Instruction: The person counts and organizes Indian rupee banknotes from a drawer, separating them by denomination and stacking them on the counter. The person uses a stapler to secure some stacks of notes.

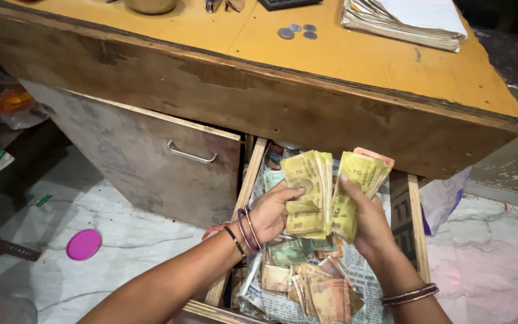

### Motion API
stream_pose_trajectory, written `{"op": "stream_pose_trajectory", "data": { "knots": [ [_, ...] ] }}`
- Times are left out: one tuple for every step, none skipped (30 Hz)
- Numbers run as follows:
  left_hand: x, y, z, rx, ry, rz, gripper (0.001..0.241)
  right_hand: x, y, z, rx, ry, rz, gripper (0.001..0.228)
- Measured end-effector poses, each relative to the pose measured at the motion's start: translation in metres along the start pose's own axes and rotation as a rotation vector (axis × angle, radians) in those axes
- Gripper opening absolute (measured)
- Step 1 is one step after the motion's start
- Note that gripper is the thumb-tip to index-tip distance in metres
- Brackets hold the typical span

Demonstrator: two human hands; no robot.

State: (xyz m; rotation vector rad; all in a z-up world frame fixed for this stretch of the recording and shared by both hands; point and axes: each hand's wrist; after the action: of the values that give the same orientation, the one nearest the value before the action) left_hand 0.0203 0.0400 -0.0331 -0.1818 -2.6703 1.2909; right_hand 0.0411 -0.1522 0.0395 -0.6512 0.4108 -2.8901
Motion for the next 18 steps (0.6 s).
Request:
{"op": "stream_pose_trajectory", "data": {
  "knots": [
    [0.000,-0.001,-0.002,0.012,-0.009,0.000,0.033,-0.003,0.004,0.000,-0.056,-0.022,0.055,0.037],
    [0.000,-0.002,-0.002,0.025,-0.019,-0.001,0.033,-0.007,0.006,0.000,-0.111,-0.044,0.110,0.038],
    [0.000,-0.003,-0.003,0.038,-0.029,-0.001,0.033,-0.010,0.010,-0.001,-0.166,-0.066,0.165,0.040],
    [0.001,-0.003,-0.004,0.053,-0.032,0.012,0.033,-0.014,0.013,-0.002,-0.188,-0.096,0.192,0.037],
    [0.002,-0.002,-0.005,0.068,-0.035,0.026,0.034,-0.017,0.016,-0.002,-0.210,-0.126,0.219,0.035],
    [0.001,-0.001,-0.004,0.086,-0.034,0.042,0.034,-0.020,0.020,-0.004,-0.232,-0.155,0.241,0.033],
    [0.001,0.001,-0.003,0.086,-0.032,0.066,0.035,-0.023,0.022,-0.006,-0.258,-0.160,0.281,0.031],
    [0.000,0.003,-0.003,0.086,-0.028,0.091,0.036,-0.025,0.024,-0.008,-0.284,-0.163,0.319,0.031],
    [-0.001,0.005,-0.002,0.086,-0.024,0.116,0.036,-0.027,0.026,-0.009,-0.311,-0.166,0.357,0.031],
    [-0.003,0.006,0.001,0.020,-0.034,0.048,0.034,-0.027,0.030,-0.010,-0.259,-0.137,0.306,0.029],
    [-0.007,0.007,0.004,-0.047,-0.044,-0.020,0.033,-0.027,0.035,-0.010,-0.207,-0.108,0.255,0.027],
    [-0.010,0.007,0.006,-0.116,-0.057,-0.088,0.031,-0.028,0.037,-0.009,-0.155,-0.078,0.207,0.025],
    [-0.012,0.008,0.007,-0.148,-0.065,-0.117,0.031,-0.029,0.039,-0.005,-0.160,-0.063,0.193,0.023],
    [-0.013,0.008,0.009,-0.179,-0.074,-0.147,0.031,-0.031,0.042,0.000,-0.165,-0.048,0.180,0.021],
    [-0.013,0.009,0.010,-0.210,-0.083,-0.178,0.031,-0.032,0.043,0.003,-0.169,-0.034,0.167,0.019],
    [-0.013,0.009,0.010,-0.192,-0.081,-0.145,0.031,-0.033,0.042,0.003,-0.123,-0.033,0.121,0.021],
    [-0.013,0.010,0.009,-0.174,-0.078,-0.113,0.032,-0.033,0.039,0.004,-0.076,-0.032,0.075,0.023],
    [-0.012,0.009,0.010,-0.154,-0.071,-0.079,0.032,-0.031,0.039,0.004,-0.029,-0.032,0.024,0.025]
  ]
}}
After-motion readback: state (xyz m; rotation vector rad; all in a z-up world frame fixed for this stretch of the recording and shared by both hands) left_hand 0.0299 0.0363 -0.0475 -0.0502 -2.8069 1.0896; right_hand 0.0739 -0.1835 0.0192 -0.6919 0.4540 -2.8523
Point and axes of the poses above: each hand's wrist, its own x-axis away from the middle knuckle, its own y-axis out of the back of the hand, z = x × y, and after that the axes turned 6 degrees about -y, right-handed
